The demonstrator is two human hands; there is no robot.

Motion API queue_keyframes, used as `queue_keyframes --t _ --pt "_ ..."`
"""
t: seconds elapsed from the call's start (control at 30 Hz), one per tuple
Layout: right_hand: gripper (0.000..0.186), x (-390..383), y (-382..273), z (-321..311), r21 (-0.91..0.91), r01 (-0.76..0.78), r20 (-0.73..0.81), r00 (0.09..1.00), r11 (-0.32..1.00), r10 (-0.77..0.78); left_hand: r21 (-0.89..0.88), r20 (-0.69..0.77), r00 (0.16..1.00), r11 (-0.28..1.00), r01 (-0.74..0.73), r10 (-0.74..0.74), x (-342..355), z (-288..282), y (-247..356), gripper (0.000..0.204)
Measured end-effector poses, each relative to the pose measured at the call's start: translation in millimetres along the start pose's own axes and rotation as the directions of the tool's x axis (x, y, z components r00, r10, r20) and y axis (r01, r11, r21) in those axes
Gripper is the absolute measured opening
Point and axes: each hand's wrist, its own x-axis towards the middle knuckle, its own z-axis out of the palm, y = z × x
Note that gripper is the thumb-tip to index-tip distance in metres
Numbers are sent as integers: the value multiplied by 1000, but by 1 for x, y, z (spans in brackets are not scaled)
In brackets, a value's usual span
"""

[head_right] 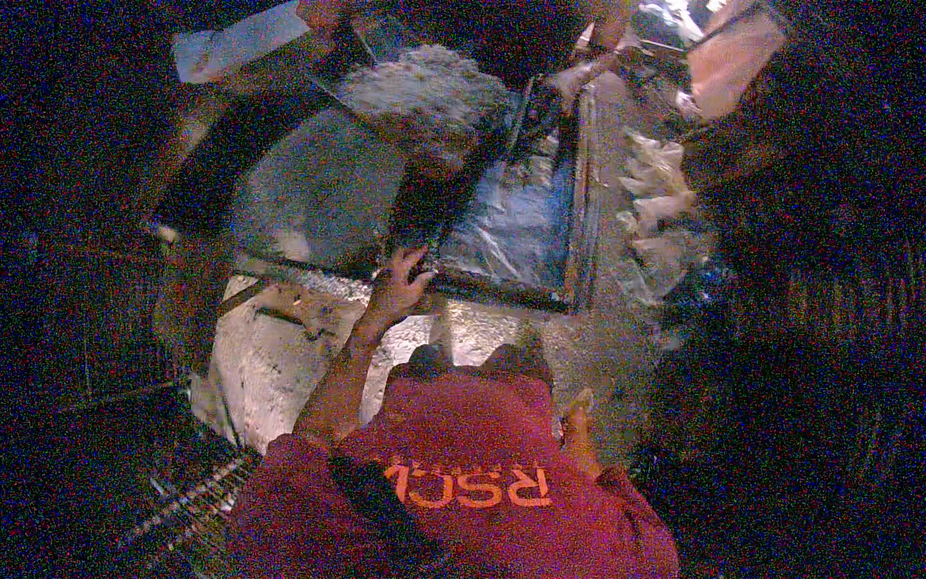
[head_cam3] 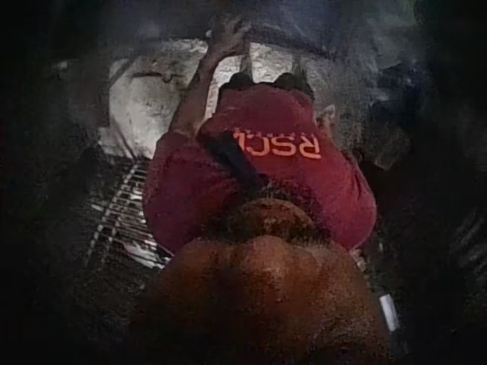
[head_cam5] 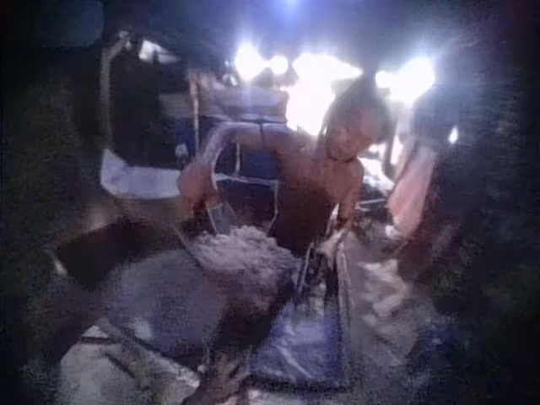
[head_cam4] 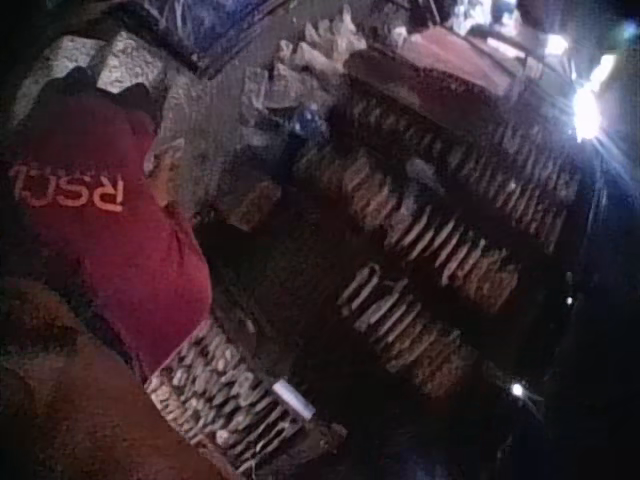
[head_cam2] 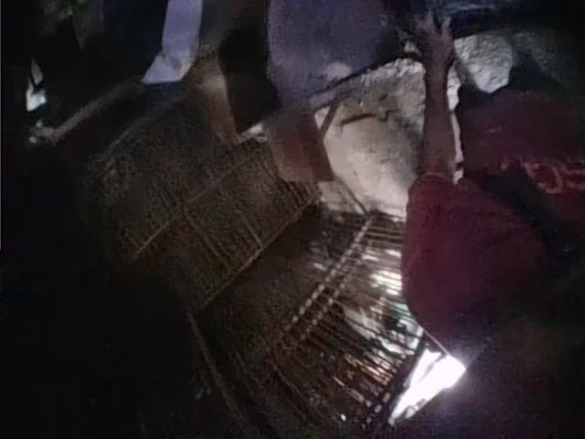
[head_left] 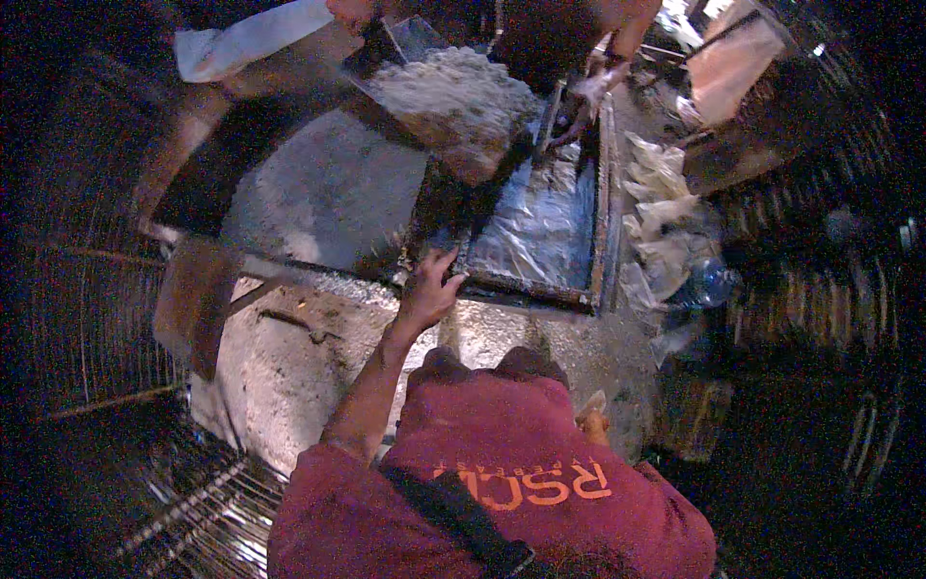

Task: The person uses a wooden float to smooth wet concrete inside a rectangular metal frame held by a coworker. The person repeatedly levels the surface and then places the filled frame onto a nearby rack.

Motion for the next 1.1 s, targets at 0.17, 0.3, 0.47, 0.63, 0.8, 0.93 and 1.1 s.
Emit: queue_keyframes --t 0.17,0.3,0.47,0.63,0.8,0.93,1.1 --pt "49 -40 -46 -4 -90 130 -491 857 987 -158 -32 56 998 999 -22 24 6 -4 -9 50" --pt "52 -100 -171 -18 -399 576 -536 484 713 -692 67 -70 993 993 -93 97 3 22 -35 49" --pt "41 -252 -327 12 -370 859 -127 330 354 -935 77 -40 976 974 -211 215 5 31 -69 47" --pt "25 -344 -352 79 -138 952 589 301 274 -750 -109 17 998 993 -54 56 20 -7 -28 40" --pt "30 -309 -389 115 -491 851 349 390 189 -852 -154 -9 1000 988 -9 7 15 -2 -27 28" --pt "31 -345 -404 128 -423 856 451 483 297 -750 -167 20 996 982 85 -83 18 -8 -27 23" --pt "28 -280 -397 170 -330 927 455 320 177 -831 -199 58 994 975 101 -91 15 -7 -13 23"
